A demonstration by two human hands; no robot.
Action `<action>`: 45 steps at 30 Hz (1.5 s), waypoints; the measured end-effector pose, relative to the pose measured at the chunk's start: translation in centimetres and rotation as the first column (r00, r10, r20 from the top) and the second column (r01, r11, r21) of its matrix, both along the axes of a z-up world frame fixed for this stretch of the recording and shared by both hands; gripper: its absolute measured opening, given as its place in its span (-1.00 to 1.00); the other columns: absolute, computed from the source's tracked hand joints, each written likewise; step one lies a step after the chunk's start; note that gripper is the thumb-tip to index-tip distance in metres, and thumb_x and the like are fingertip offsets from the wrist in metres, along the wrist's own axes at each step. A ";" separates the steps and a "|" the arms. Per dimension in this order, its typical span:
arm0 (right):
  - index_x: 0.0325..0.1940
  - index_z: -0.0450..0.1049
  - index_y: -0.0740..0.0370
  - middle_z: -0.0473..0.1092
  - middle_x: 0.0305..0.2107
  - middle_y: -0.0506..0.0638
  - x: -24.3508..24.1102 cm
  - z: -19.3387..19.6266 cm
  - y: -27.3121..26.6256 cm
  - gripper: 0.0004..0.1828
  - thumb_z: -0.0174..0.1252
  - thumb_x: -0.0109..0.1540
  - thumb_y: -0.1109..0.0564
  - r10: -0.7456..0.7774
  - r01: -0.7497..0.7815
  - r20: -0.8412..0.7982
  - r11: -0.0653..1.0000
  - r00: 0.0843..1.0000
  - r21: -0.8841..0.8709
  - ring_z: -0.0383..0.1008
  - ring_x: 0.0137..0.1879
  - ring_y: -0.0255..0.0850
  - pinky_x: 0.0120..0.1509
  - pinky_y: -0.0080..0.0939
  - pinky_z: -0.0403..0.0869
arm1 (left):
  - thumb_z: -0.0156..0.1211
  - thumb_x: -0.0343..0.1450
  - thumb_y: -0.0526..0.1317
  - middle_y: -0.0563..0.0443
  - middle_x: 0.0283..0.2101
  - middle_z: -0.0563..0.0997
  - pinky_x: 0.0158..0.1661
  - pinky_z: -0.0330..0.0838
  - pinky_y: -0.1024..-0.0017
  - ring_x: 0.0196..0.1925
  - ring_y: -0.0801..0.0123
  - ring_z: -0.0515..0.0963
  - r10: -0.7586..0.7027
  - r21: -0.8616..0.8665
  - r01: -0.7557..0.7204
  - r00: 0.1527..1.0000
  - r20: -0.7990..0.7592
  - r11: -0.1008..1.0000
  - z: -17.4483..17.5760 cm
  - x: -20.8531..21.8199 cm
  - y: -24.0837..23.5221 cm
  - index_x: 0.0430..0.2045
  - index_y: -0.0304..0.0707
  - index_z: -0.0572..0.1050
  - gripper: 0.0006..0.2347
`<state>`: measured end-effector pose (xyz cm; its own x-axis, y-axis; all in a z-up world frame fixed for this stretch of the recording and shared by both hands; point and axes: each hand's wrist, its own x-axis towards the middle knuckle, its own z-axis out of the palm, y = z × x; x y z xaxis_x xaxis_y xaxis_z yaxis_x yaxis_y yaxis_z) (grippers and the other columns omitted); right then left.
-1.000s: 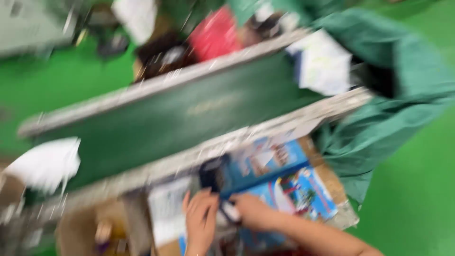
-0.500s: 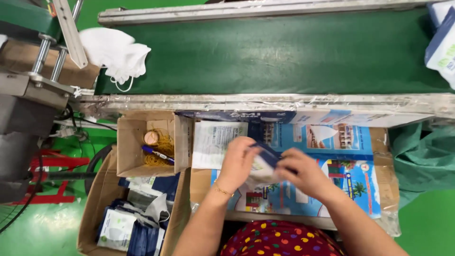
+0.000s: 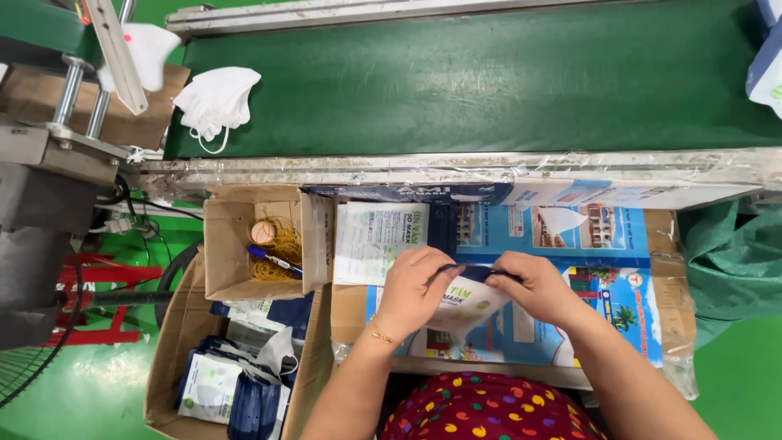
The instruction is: The person is manually folding and packing face masks into plastic sleeves on an assembly line.
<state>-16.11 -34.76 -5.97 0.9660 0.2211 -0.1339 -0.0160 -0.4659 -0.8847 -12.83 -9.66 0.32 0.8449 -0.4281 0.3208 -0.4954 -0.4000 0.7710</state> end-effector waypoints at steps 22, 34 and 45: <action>-0.25 0.64 0.13 0.54 -0.23 0.00 0.1 -7.7 2.8 -0.83 0.30 0.11 0.07 0.029 0.181 0.525 0.921 0.851 -0.345 0.50 -0.11 -0.02 0.04 -0.10 0.42 | 0.10 0.36 -0.09 -0.07 0.43 0.32 0.44 -0.12 -0.13 0.53 -0.17 0.07 0.281 0.341 -0.329 0.942 0.181 0.881 -13.4 1.3 0.5 0.13 -0.17 0.52 -0.57; -0.21 0.61 0.15 0.55 -0.22 -0.03 1.1 -12.1 1.0 -0.84 0.26 0.15 0.10 -0.116 0.223 0.539 0.965 0.835 -0.139 0.53 -0.07 -0.08 0.06 -0.16 0.45 | 0.22 0.46 -0.02 -0.23 0.42 0.30 0.49 -0.07 -0.08 0.53 -0.16 0.17 0.299 0.110 -0.317 0.942 0.153 0.942 -11.1 0.7 1.5 0.24 -0.19 0.40 -0.53; -0.27 0.66 0.14 0.58 -0.29 -0.01 2.2 -14.8 0.4 -0.83 0.32 0.08 0.08 -0.127 0.228 0.489 0.962 0.863 -0.153 0.58 -0.14 -0.10 -0.03 -0.17 0.50 | 0.31 0.37 -0.04 -0.37 0.52 0.02 0.45 -0.17 -0.19 0.57 -0.31 -0.10 0.357 0.178 -0.510 0.772 0.525 0.841 -0.2 19.7 11.7 0.42 -0.18 0.14 -0.29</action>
<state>-13.92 -34.36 -20.78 0.9443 0.0574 0.3240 0.2790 -0.6616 -0.6960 6.87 2.06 0.17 0.7499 -0.1882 0.6343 -0.4700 -0.8262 0.3106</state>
